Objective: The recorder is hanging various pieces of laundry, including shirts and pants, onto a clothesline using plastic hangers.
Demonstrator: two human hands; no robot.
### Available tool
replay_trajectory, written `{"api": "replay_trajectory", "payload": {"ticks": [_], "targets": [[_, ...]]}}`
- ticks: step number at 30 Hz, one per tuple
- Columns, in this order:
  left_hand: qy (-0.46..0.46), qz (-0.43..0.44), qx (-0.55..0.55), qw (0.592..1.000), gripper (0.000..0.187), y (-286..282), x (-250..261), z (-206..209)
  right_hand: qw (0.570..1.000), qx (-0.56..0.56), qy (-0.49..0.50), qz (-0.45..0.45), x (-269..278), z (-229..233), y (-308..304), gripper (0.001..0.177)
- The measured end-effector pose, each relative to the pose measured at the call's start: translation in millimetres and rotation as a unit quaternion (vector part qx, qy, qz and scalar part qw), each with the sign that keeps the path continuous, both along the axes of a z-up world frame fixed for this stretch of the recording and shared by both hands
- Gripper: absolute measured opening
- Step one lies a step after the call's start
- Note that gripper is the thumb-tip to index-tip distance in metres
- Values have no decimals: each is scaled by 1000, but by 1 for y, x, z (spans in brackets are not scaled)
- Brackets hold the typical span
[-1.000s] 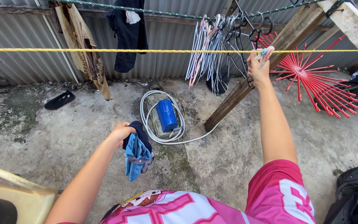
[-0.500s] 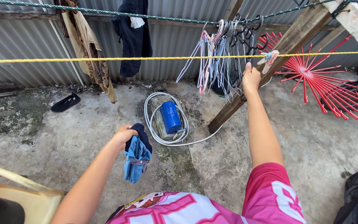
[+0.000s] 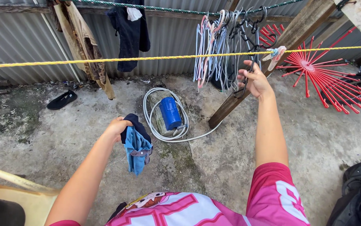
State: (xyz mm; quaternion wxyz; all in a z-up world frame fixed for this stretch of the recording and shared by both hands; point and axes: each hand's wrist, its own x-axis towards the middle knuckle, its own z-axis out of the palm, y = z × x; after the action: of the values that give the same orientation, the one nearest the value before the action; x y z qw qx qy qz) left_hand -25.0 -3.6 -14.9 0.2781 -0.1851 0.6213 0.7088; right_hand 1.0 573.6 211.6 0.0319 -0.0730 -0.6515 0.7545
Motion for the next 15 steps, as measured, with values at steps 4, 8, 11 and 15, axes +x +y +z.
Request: {"api": "replay_trajectory", "payload": {"ticks": [4, 8, 11, 15], "targets": [[7, 8, 30, 999, 22, -6, -16, -15, 1000, -8, -21, 16, 2, 14, -7, 25], [9, 14, 3, 1000, 21, -6, -23, -17, 999, -27, -18, -30, -18, -11, 26, 15], [15, 10, -20, 1000, 21, -5, -21, -14, 997, -56, 9, -53, -32, -23, 38, 24], [12, 3, -31, 999, 19, -1, -19, -21, 993, -97, 36, -61, -45, -26, 34, 41]]}}
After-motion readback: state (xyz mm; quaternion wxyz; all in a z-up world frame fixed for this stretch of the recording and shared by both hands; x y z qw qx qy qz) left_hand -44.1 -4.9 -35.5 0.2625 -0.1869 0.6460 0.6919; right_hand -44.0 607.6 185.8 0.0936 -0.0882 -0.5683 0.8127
